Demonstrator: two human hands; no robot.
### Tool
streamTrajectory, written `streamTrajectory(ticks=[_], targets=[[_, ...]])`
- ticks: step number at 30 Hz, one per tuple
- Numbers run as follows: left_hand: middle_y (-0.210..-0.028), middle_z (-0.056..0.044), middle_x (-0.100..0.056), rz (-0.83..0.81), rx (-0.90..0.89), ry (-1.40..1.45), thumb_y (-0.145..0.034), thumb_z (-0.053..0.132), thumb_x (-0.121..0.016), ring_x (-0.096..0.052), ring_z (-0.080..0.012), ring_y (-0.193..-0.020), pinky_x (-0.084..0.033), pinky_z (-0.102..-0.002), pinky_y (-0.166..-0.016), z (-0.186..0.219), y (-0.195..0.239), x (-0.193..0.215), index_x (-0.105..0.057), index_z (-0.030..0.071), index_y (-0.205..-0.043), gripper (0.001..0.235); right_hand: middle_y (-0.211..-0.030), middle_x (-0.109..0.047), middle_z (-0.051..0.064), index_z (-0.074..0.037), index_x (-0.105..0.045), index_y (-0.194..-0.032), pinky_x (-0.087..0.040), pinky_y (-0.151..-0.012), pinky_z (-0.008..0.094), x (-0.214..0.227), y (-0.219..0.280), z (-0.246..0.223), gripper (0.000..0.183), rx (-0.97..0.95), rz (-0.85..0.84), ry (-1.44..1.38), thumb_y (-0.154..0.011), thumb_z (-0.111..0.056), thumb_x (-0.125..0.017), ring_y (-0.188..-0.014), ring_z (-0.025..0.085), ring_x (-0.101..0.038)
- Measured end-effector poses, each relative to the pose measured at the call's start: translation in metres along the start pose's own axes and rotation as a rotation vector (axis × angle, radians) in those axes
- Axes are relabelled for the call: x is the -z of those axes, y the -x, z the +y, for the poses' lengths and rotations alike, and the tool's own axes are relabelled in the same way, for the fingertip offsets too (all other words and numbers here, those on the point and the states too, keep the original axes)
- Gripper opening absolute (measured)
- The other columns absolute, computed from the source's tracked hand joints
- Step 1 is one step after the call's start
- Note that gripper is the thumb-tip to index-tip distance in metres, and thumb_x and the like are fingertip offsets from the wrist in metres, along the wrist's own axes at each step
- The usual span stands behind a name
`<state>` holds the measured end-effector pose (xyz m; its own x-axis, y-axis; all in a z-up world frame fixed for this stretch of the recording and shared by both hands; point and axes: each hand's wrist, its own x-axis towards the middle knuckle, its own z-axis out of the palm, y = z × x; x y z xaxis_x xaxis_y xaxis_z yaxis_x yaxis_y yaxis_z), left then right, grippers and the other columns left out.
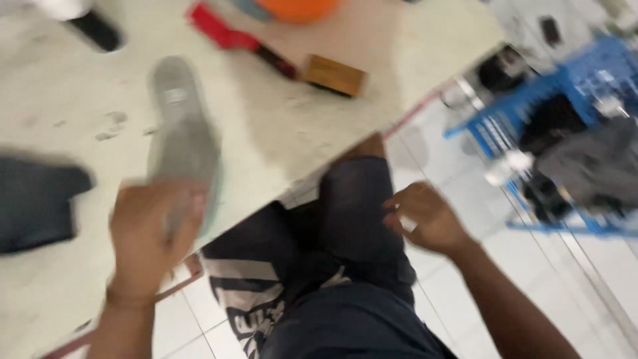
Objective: The person wipes a gray shoe insole with a cloth, then scrubs it with a blue brush. They flip the insole over to scrub the green side and then briefly check a wristwatch before placing it back on the table.
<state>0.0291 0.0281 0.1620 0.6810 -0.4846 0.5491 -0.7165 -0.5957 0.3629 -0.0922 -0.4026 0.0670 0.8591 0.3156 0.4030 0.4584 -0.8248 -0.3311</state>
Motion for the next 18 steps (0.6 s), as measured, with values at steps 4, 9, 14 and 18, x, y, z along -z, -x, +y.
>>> streamTrajectory(ticks=[4,9,14,18], targets=[[-0.111,-0.014,-0.074,0.007,-0.022,-0.060,-0.109,0.009,-0.057,-0.069,-0.0377,-0.097,-0.045,-0.050,-0.080,-0.105,-0.062,-0.016,-0.069,0.003,-0.118,0.016,-0.129,-0.063,0.017,-0.006,-0.061,-0.117,-0.057,-0.094,0.050,-0.010,-0.116,-0.094,0.021,0.428,0.033,-0.258,-0.102,-0.020,-0.064,-0.114,0.036,-0.067],[-0.129,-0.018,-0.069,0.055,-0.048,-0.014,-0.102,0.012,-0.058,-0.062,-0.0420,-0.117,-0.043,-0.055,-0.098,-0.193,-0.074,-0.059,-0.064,0.002,-0.135,0.035,-0.163,-0.040,0.018,-0.006,-0.040,-0.155,-0.032,-0.124,0.056,-0.054,-0.231,-0.109,0.063,0.499,-0.255,-0.137,-0.108,-0.047,-0.050,-0.155,0.037,-0.038],[-0.156,-0.015,-0.049,-0.143,0.124,0.066,-0.105,0.049,-0.056,-0.046,-0.0376,-0.142,-0.029,-0.056,-0.106,-0.184,-0.067,-0.046,-0.035,0.010,-0.158,0.068,-0.171,-0.021,0.022,-0.003,-0.026,-0.163,-0.019,-0.131,0.050,-0.105,-0.330,-0.065,0.088,0.545,-0.329,0.053,-0.103,-0.063,-0.048,-0.160,0.038,-0.020],[-0.149,-0.024,-0.053,-0.184,0.099,0.042,-0.090,0.060,-0.072,-0.048,-0.0406,-0.138,-0.029,-0.058,-0.106,-0.169,-0.072,-0.025,-0.028,0.005,-0.161,0.100,-0.168,-0.027,0.025,0.000,-0.037,-0.158,-0.011,-0.127,0.054,-0.130,-0.371,-0.065,0.093,0.517,-0.465,0.128,-0.097,-0.068,-0.048,-0.156,0.044,-0.021]])
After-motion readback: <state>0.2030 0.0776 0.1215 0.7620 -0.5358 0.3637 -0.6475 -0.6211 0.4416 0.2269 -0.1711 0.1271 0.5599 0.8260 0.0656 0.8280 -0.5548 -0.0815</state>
